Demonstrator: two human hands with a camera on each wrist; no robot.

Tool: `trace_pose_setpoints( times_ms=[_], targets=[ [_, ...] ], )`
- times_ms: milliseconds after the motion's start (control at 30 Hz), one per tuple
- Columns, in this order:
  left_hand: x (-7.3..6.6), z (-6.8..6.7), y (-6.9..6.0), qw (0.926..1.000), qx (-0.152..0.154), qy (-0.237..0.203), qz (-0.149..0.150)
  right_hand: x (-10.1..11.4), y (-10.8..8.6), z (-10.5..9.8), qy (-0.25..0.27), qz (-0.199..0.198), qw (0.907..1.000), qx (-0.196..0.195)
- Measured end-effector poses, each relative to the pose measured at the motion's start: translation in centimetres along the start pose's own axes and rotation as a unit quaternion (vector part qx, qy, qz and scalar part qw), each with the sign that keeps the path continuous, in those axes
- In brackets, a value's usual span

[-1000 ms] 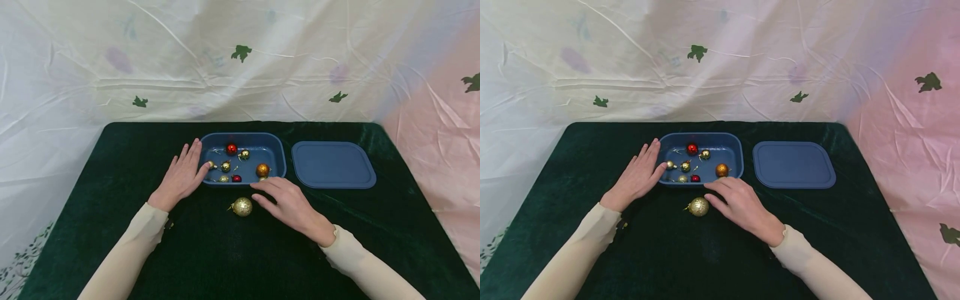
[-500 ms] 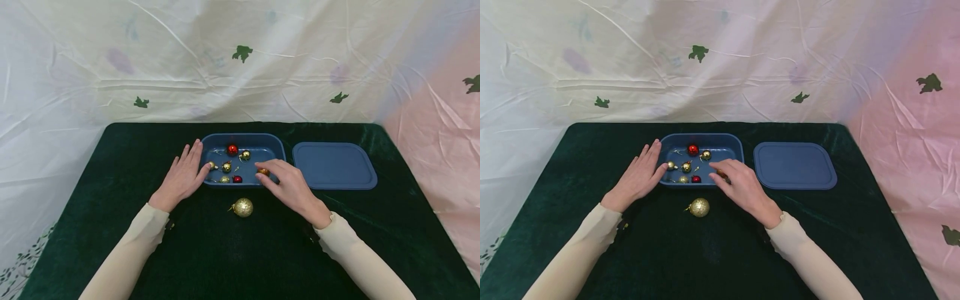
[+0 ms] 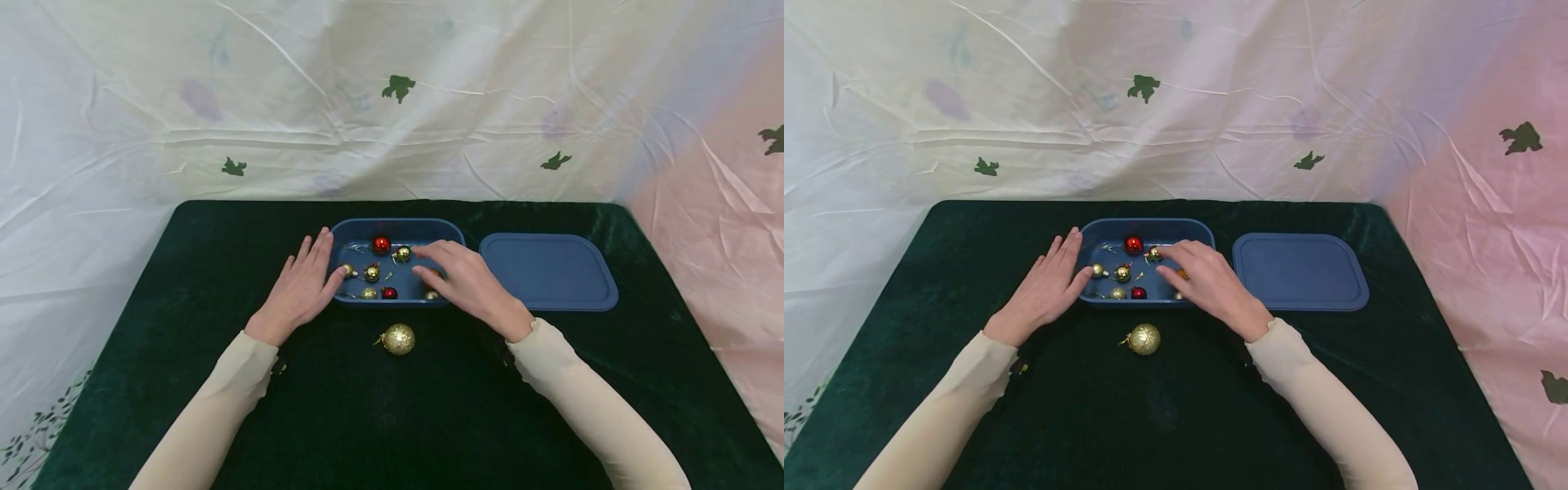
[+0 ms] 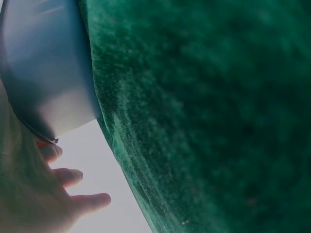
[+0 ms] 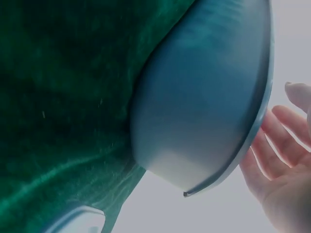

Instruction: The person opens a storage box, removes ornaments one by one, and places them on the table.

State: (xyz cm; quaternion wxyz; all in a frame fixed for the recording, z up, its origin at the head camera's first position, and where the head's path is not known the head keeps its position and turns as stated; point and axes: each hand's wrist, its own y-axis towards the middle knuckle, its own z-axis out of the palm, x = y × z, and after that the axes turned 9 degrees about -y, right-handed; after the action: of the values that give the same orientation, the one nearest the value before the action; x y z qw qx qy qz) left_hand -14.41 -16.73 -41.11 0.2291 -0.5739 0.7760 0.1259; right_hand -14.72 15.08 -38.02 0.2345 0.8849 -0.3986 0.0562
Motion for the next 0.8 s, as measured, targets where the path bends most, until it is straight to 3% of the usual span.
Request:
trace_pose_setpoints(
  times_ms=[400, 633, 800],
  targets=[
    [-0.2, 0.0, -0.1, 1.0, 0.003, 0.0, -0.004, -1.4, 2.3, 0.4, -0.054, -0.04, 0.9951, 0.073],
    [-0.2, 0.1, -0.1, 1.0, 0.004, 0.003, -0.008, -2.1, 3.5, 1.1, -0.091, -0.072, 0.9861, 0.119],
    [-0.2, 0.1, -0.1, 1.0, 0.0, 0.005, -0.008, -2.4, 4.2, 1.5, -0.108, -0.075, 0.9783, 0.16]
  ],
)
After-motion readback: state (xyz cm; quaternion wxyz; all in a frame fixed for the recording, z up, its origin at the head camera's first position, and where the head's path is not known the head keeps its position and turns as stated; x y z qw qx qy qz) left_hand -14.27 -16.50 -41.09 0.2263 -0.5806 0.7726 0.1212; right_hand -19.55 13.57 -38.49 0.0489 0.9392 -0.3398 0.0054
